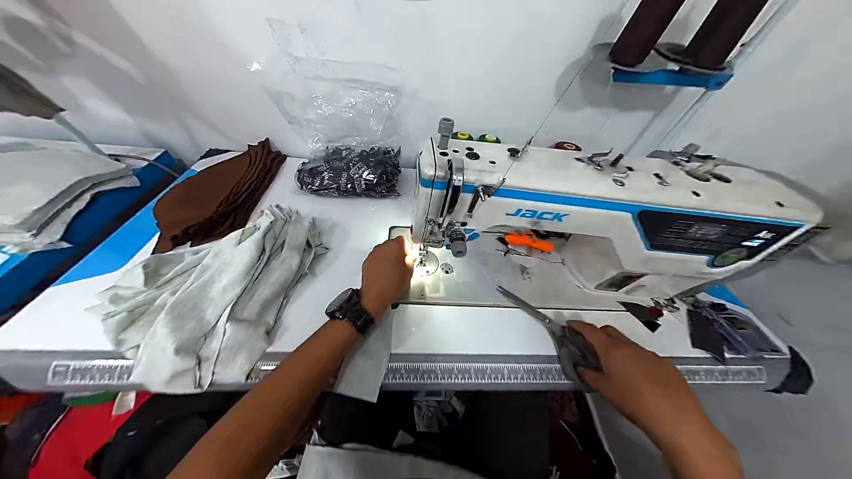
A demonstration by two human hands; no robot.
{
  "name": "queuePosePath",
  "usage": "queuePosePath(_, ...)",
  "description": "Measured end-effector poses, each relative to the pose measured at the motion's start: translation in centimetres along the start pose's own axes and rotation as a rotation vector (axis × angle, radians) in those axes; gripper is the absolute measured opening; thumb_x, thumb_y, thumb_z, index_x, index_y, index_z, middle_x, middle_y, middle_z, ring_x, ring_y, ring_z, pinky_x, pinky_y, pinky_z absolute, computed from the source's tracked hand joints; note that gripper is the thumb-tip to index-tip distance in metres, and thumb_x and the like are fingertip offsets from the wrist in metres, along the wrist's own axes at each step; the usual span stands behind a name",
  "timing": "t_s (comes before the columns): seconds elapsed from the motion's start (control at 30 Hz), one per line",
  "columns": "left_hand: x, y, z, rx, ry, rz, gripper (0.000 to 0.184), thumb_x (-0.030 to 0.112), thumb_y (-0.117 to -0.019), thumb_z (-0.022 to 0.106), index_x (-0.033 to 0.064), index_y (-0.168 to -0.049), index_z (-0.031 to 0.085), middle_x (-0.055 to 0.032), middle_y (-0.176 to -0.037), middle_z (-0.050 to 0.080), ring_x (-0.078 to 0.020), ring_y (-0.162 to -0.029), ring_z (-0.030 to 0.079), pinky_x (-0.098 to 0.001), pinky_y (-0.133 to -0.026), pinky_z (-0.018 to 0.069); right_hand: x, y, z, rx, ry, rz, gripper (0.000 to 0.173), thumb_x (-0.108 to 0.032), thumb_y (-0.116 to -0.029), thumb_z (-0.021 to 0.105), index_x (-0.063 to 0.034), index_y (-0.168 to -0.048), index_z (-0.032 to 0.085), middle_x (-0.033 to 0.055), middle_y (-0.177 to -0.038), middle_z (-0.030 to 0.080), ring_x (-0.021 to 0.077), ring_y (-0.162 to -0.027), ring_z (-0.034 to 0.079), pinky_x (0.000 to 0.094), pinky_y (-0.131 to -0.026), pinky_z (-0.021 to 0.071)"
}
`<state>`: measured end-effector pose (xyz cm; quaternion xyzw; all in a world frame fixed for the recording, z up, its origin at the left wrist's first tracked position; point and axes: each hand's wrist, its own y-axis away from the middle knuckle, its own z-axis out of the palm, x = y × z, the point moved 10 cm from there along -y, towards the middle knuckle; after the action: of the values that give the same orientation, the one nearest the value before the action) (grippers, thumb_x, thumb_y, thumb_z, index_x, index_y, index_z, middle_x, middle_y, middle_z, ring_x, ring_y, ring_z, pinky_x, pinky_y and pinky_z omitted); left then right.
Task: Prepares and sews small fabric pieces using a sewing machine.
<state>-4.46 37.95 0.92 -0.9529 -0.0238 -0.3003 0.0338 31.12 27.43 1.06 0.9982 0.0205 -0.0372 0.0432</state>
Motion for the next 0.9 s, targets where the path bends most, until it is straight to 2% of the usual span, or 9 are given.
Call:
queuePosePath(0.1,-0.4,4.7,-2.4,0.043,0.405,0.033,0.023,0.018,-0.1050,0.057,-0.0037,-0.112,0.063,-0.0173,-0.095,0.068,-0.0278,-0.084,0.068,-0.0491,-0.078,0.0562,-1.5,3.6,0.6,0.154,0.080,-0.025,0.066,-0.008,-0.0737,0.086,-0.0111,-0.136,0.065,0.0268,-0.109,0.068,0.0506,-0.086,0.069,0.0685,-0.064,0.0525)
queuePosePath(0.17,-0.9,9.8,-2.7,-0.024,0.786,-0.085,0.021,0.015,-0.1068,0.055,-0.0014,-0.120,0.057,-0.0140,-0.101,0.069,-0.0200,-0.084,0.070,-0.0377,-0.076,0.0592,-1.3,6.0,1.9,0.227,-0.089,-0.091,0.065,-0.003,-0.0737,0.081,-0.0090,-0.136,0.064,0.0238,-0.106,0.071,0.0466,-0.081,0.071,0.0676,-0.063,0.0538)
queuePosePath(0.23,-1.3,14.3,-2.3,-0.077,1.105,-0.189,0.021,0.010,-0.1050,0.056,0.0018,-0.124,0.061,-0.0102,-0.097,0.070,-0.0149,-0.077,0.068,-0.0285,-0.067,0.0571,-1.2,7.8,3.8,0.206,-0.454,-0.175,0.061,-0.012,-0.0788,0.075,-0.0112,-0.139,0.064,0.0101,-0.102,0.074,0.0262,-0.080,0.071,0.0493,-0.068,0.0598)
queuePosePath(0.3,-1.6,17.9,-1.9,-0.112,1.233,-0.215,0.018,0.008,-0.1038,0.057,0.0010,-0.118,0.066,-0.0110,-0.094,0.071,-0.0149,-0.075,0.068,-0.0280,-0.066,0.0576,-3.9,10.2,5.5,0.068,-1.007,-0.332,0.070,-0.023,-0.0832,0.081,-0.0065,-0.146,0.054,0.0047,-0.106,0.073,0.0167,-0.088,0.072,0.0347,-0.074,0.0633)
queuePosePath(0.37,-1.8,20.8,-2.0,-0.080,1.232,-0.207,0.013,0.008,-0.1017,0.062,0.0009,-0.109,0.071,-0.0114,-0.090,0.073,-0.0151,-0.074,0.068,-0.0285,-0.067,0.0585,-9.1,13.3,6.4,-0.123,-1.386,-0.534,0.083,-0.045,-0.0804,0.085,-0.0115,-0.147,0.049,0.0004,-0.111,0.069,0.0137,-0.097,0.068,0.0315,-0.082,0.0601)
queuePosePath(0.43,-1.8,22.9,-2.8,0.003,1.187,-0.168,0.010,0.007,-0.0981,0.067,0.0011,-0.101,0.074,-0.0116,-0.085,0.073,-0.0160,-0.071,0.069,-0.0291,-0.067,0.0591,-14.0,15.9,7.3,-0.256,-1.469,-0.616,0.079,-0.049,-0.0814,0.083,-0.0092,-0.141,0.050,0.0002,-0.107,0.068,0.0139,-0.098,0.067,0.0332,-0.083,0.0594)
queuePosePath(0.53,-1.6,25.1,-3.9,0.098,1.062,-0.085,0.006,0.007,-0.0944,0.072,0.0038,-0.096,0.076,-0.0110,-0.081,0.073,-0.0188,-0.069,0.070,-0.0306,-0.065,0.0599,-18.3,17.6,8.7,-0.310,-1.355,-0.574,0.072,-0.044,-0.0840,0.083,0.0001,-0.134,0.055,0.0018,-0.094,0.069,0.0123,-0.080,0.069,0.0297,-0.065,0.0611)
queuePosePath(0.63,-1.6,26.2,-3.8,0.098,0.965,-0.051,0.007,0.011,-0.0933,0.074,0.0096,-0.098,0.079,-0.0077,-0.082,0.075,-0.0185,-0.071,0.071,-0.0306,-0.065,0.0609,-20.2,17.1,8.4,-0.306,-1.340,-0.610,0.073,-0.051,-0.0846,0.080,-0.0006,-0.132,0.057,0.0006,-0.089,0.068,0.0099,-0.074,0.067,0.0264,-0.057,0.0588)
queuePosePath(0.9,-2.8,26.4,-3.7,0.164,0.877,-0.058,0.016,0.015,-0.0928,0.075,0.0157,-0.108,0.081,-0.0015,-0.086,0.077,-0.0156,-0.072,0.073,-0.0297,-0.065,0.0629,-21.9,16.1,7.9,-0.246,-1.344,-0.595,0.075,-0.050,-0.0867,0.079,0.0035,-0.134,0.056,0.0012,-0.089,0.066,0.0089,-0.071,0.063,0.0235,-0.055,0.0551)
